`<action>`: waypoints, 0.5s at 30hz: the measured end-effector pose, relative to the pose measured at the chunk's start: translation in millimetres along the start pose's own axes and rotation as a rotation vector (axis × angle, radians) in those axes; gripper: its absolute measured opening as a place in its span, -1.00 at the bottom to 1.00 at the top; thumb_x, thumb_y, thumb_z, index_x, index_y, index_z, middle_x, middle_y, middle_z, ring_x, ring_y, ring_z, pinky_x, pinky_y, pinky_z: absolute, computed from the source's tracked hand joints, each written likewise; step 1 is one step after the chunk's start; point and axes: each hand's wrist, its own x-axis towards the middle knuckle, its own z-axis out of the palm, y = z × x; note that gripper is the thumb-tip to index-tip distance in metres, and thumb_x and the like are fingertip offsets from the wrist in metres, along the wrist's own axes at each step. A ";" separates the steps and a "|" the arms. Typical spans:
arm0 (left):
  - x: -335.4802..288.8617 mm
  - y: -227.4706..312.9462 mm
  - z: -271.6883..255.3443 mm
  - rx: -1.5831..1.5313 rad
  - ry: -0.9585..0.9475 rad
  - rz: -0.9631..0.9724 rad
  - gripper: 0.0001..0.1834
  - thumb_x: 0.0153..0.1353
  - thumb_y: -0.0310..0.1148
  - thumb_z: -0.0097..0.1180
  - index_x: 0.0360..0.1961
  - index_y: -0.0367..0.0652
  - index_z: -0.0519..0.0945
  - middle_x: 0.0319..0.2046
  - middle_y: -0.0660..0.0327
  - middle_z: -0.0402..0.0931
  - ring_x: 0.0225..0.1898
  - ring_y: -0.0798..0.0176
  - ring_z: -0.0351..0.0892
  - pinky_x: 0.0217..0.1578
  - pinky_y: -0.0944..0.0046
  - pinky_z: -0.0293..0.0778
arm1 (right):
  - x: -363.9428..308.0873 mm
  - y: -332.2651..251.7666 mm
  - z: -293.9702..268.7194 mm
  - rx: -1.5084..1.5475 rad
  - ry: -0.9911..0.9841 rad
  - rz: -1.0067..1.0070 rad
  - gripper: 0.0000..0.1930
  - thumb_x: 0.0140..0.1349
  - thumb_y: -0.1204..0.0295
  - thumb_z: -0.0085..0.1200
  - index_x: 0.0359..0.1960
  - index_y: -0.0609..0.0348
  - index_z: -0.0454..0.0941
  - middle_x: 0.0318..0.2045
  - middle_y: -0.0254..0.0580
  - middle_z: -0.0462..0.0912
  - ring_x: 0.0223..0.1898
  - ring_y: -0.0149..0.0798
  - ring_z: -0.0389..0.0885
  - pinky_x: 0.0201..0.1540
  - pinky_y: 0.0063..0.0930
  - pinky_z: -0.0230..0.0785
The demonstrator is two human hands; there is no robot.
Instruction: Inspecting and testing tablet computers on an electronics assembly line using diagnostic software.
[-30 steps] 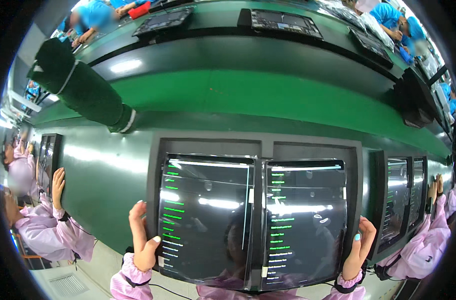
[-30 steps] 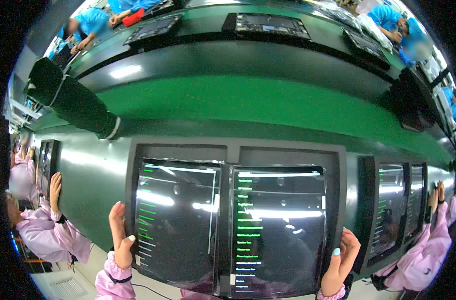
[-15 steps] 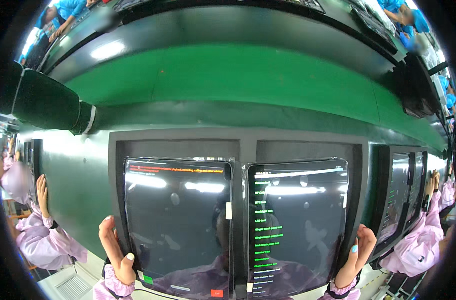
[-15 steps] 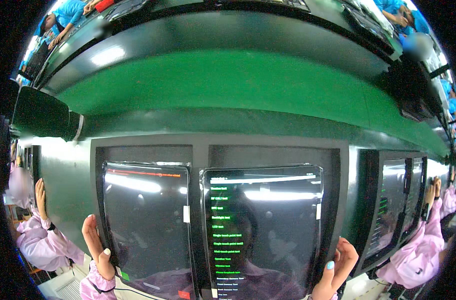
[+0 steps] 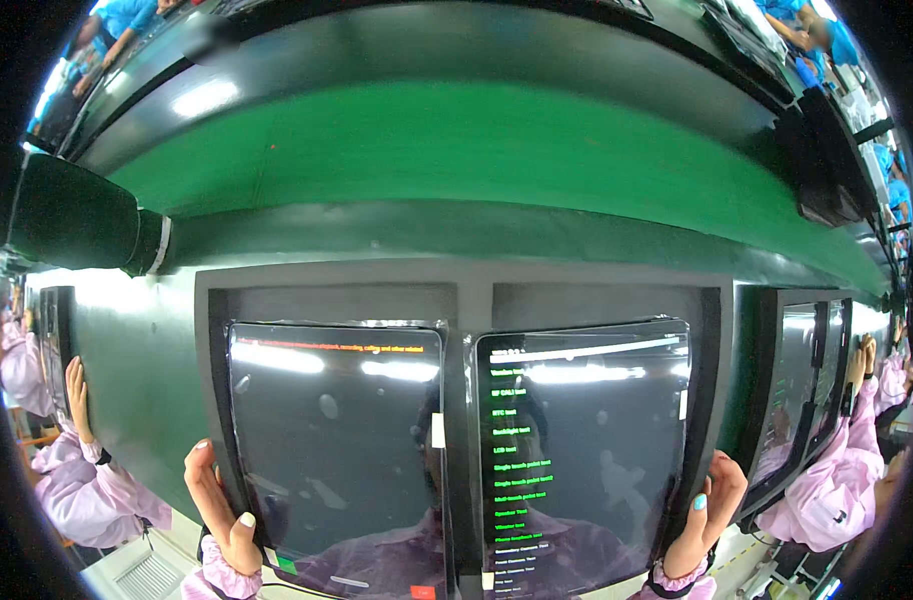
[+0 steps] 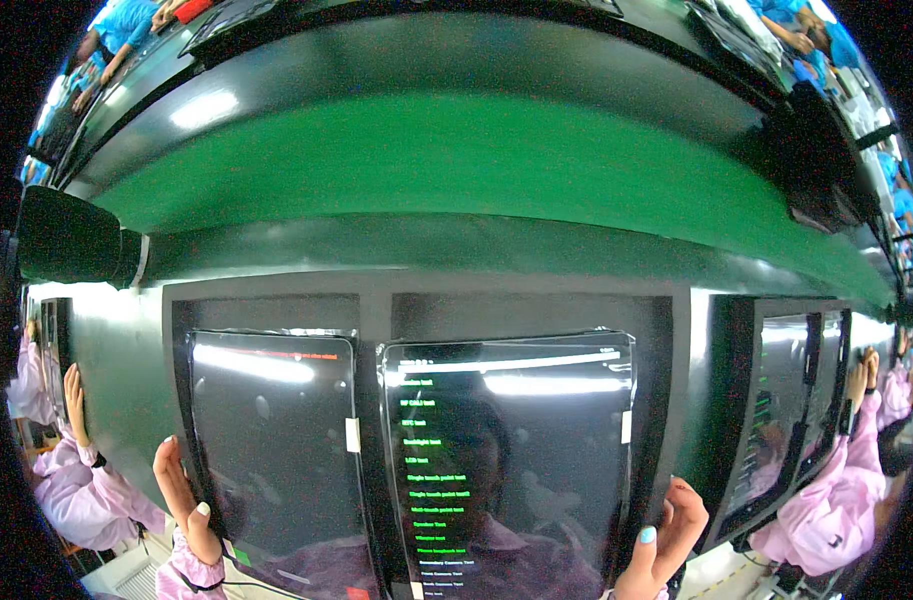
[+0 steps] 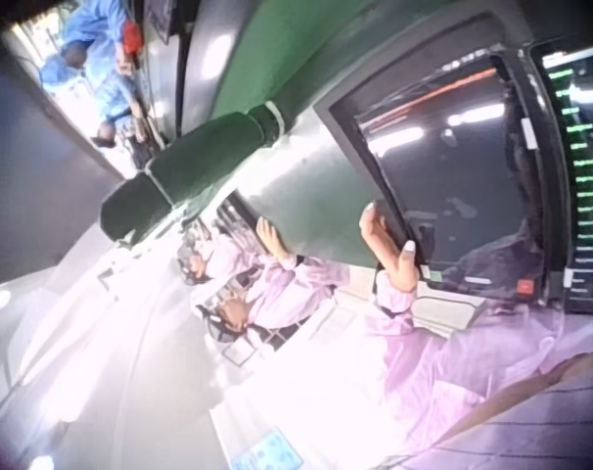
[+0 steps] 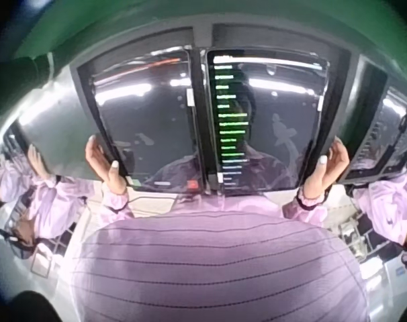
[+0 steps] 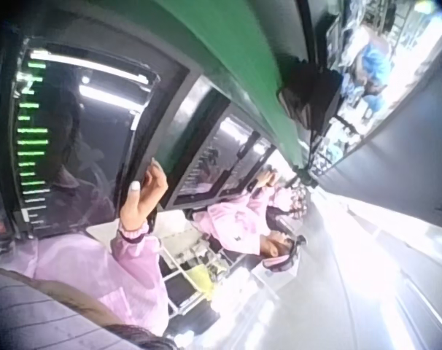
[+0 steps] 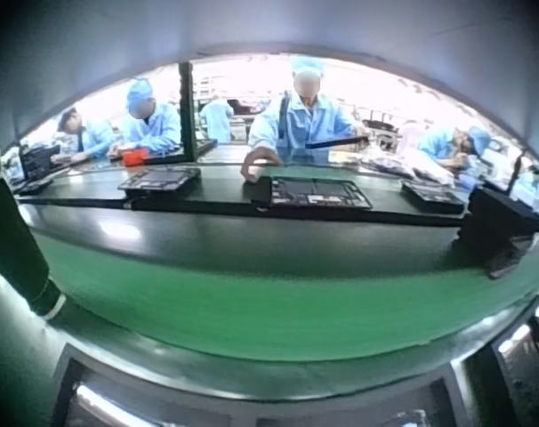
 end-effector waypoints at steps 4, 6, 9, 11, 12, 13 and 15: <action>-1.9 -6.8 -2.3 0.034 0.043 0.012 -0.02 -0.08 0.11 0.02 0.24 -0.34 0.01 0.22 0.01 -0.03 0.29 0.04 -0.07 0.23 0.09 -0.11 | 1.2 5.2 1.2 0.037 -0.001 -0.056 -0.50 0.19 0.24 -0.11 0.07 0.32 0.18 0.03 -0.02 0.29 0.06 -0.17 0.29 0.12 -0.26 0.10; -1.6 -6.7 -4.2 0.052 0.040 0.027 -0.02 -0.08 0.11 0.02 0.24 -0.33 0.00 0.23 0.00 -0.02 0.30 0.03 -0.07 0.23 0.09 -0.12 | -1.3 6.0 -0.4 0.056 0.018 -0.065 -0.51 0.16 0.30 -0.11 0.07 0.35 0.18 0.04 0.02 0.28 0.07 -0.12 0.29 0.12 -0.23 0.11; 2.4 -4.7 -3.1 0.048 0.041 0.058 -0.01 -0.08 0.10 0.02 0.25 -0.33 -0.01 0.24 -0.02 -0.02 0.31 0.02 -0.09 0.24 0.07 -0.13 | 0.2 3.7 1.9 0.089 0.001 -0.083 -0.51 0.16 0.33 -0.11 0.09 0.33 0.15 0.06 0.03 0.26 0.08 -0.11 0.29 0.11 -0.25 0.11; 3.3 -0.6 -3.3 0.000 0.005 0.086 -0.02 -0.06 0.09 0.01 0.26 -0.33 -0.03 0.24 -0.04 -0.02 0.31 0.02 -0.08 0.23 0.08 -0.13 | -4.0 -1.7 3.9 0.051 0.126 -0.172 -0.60 0.16 0.34 -0.10 -0.02 0.33 0.28 -0.09 0.04 0.41 0.02 -0.12 0.36 0.09 -0.26 0.13; 3.7 -1.8 -4.1 0.023 -0.012 0.084 -0.02 -0.05 0.05 0.01 0.28 -0.31 -0.06 0.25 -0.05 -0.03 0.30 0.02 -0.07 0.22 0.09 -0.11 | -12.9 3.3 -6.2 0.035 0.079 -0.419 -0.68 0.15 0.34 -0.08 -0.13 0.30 0.37 -0.16 -0.02 0.48 -0.02 -0.13 0.39 0.07 -0.23 0.15; 4.4 0.2 -1.9 0.007 -0.005 0.094 -0.02 -0.05 0.05 0.01 0.28 -0.31 -0.06 0.25 -0.05 -0.03 0.30 0.02 -0.07 0.22 0.09 -0.11 | -19.4 5.7 -15.0 0.016 0.031 -0.667 -0.75 0.13 0.35 -0.06 -0.24 0.28 0.45 -0.24 -0.07 0.56 -0.07 -0.14 0.42 0.05 -0.20 0.16; 3.7 7.2 2.9 0.002 -0.048 0.074 -0.01 -0.04 0.02 0.02 0.30 -0.29 -0.12 0.25 -0.08 -0.04 0.30 0.02 -0.06 0.22 0.09 -0.10 | -28.1 -4.9 -30.6 -0.151 -0.444 -1.014 -0.91 -0.02 0.44 -0.02 -0.44 0.12 0.48 -0.39 -0.27 0.64 -0.30 -0.21 0.47 -0.17 -0.16 0.25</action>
